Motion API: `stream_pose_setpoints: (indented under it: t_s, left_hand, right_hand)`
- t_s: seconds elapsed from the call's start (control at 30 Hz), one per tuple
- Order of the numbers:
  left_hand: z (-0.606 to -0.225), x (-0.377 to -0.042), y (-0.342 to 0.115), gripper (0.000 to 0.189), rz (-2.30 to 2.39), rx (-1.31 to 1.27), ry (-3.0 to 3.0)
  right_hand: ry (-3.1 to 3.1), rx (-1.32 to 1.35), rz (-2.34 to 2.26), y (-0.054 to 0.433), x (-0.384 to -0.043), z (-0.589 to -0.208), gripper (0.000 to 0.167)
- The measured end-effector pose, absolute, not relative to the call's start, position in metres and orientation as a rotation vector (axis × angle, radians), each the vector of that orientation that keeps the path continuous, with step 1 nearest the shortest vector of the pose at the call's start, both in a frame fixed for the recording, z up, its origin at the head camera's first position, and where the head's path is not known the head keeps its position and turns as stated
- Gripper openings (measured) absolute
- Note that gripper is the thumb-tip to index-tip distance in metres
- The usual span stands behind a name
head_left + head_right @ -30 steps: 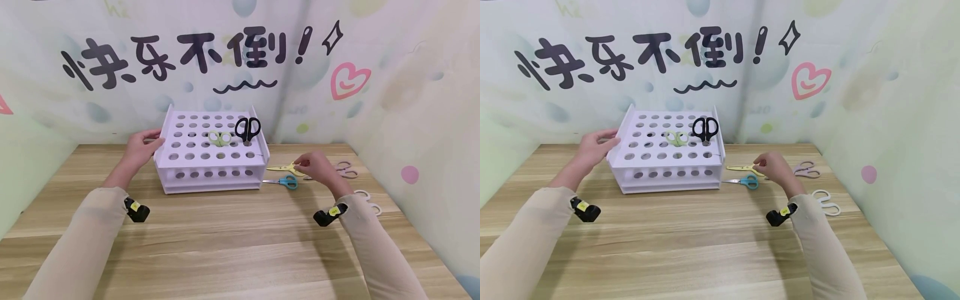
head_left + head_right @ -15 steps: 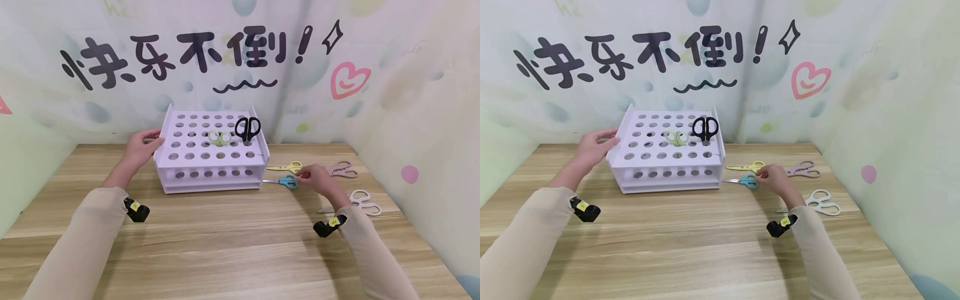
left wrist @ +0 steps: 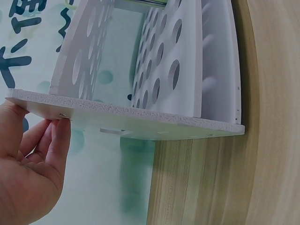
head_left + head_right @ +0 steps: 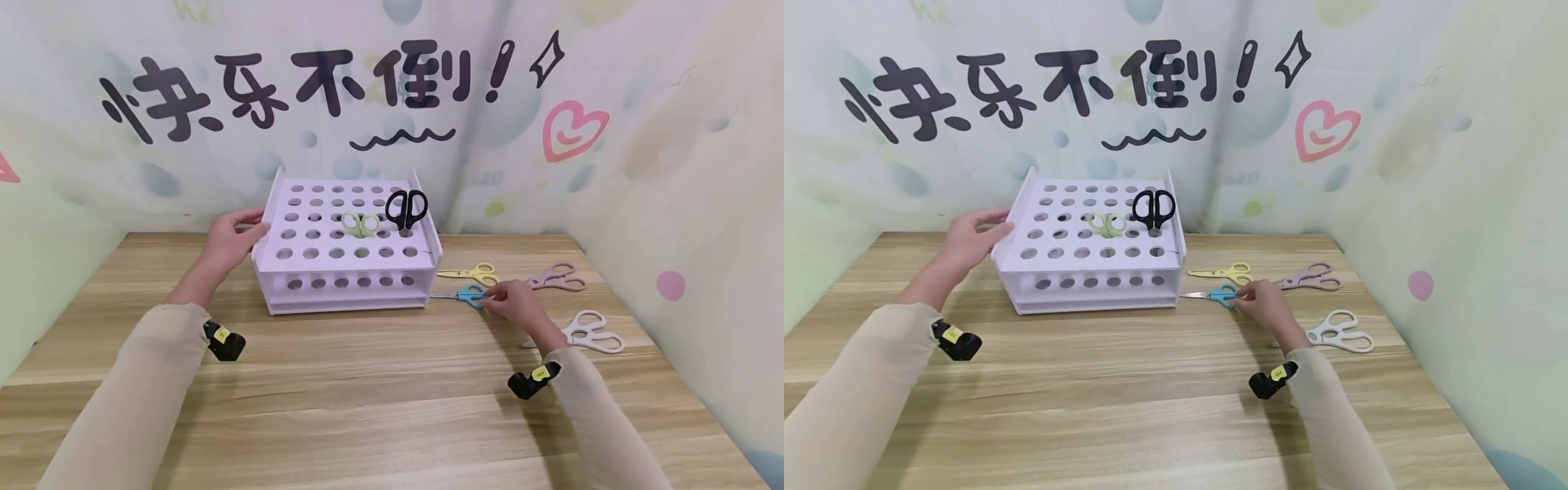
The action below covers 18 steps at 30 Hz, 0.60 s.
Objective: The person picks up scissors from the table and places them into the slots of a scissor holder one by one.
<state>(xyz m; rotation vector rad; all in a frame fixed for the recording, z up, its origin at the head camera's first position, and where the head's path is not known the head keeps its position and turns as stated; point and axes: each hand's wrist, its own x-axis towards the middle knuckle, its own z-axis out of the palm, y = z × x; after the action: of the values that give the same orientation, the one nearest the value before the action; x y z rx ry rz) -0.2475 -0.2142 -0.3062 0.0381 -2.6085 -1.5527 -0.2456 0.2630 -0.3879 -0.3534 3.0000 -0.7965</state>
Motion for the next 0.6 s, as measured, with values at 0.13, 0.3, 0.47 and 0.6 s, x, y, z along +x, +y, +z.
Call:
stream_pose_setpoints:
  t_s: [0.13,0.3,0.47,0.6]
  left_hand:
    - [-0.3063,-0.2475,-0.2141,0.050,-1.538,0.029,-2.603]
    - [-0.3055,-0.2468,-0.2139,0.049,-1.538,0.012,-2.596]
    - [-0.3054,-0.2471,-0.2140,0.049,-1.537,0.016,-2.596]
    - [-0.3061,-0.2479,-0.2142,0.049,-1.537,0.021,-2.595]
  right_hand:
    - [3.008,-0.324,-0.797,0.2617,-0.2450,-0.3877,0.031]
    - [3.002,-0.262,-0.781,0.2601,-0.2465,-0.3896,0.034]
    - [3.002,-0.243,-0.793,0.2600,-0.2481,-0.3926,0.035]
    - [3.012,-0.237,-0.800,0.2602,-0.2496,-0.3948,0.035]
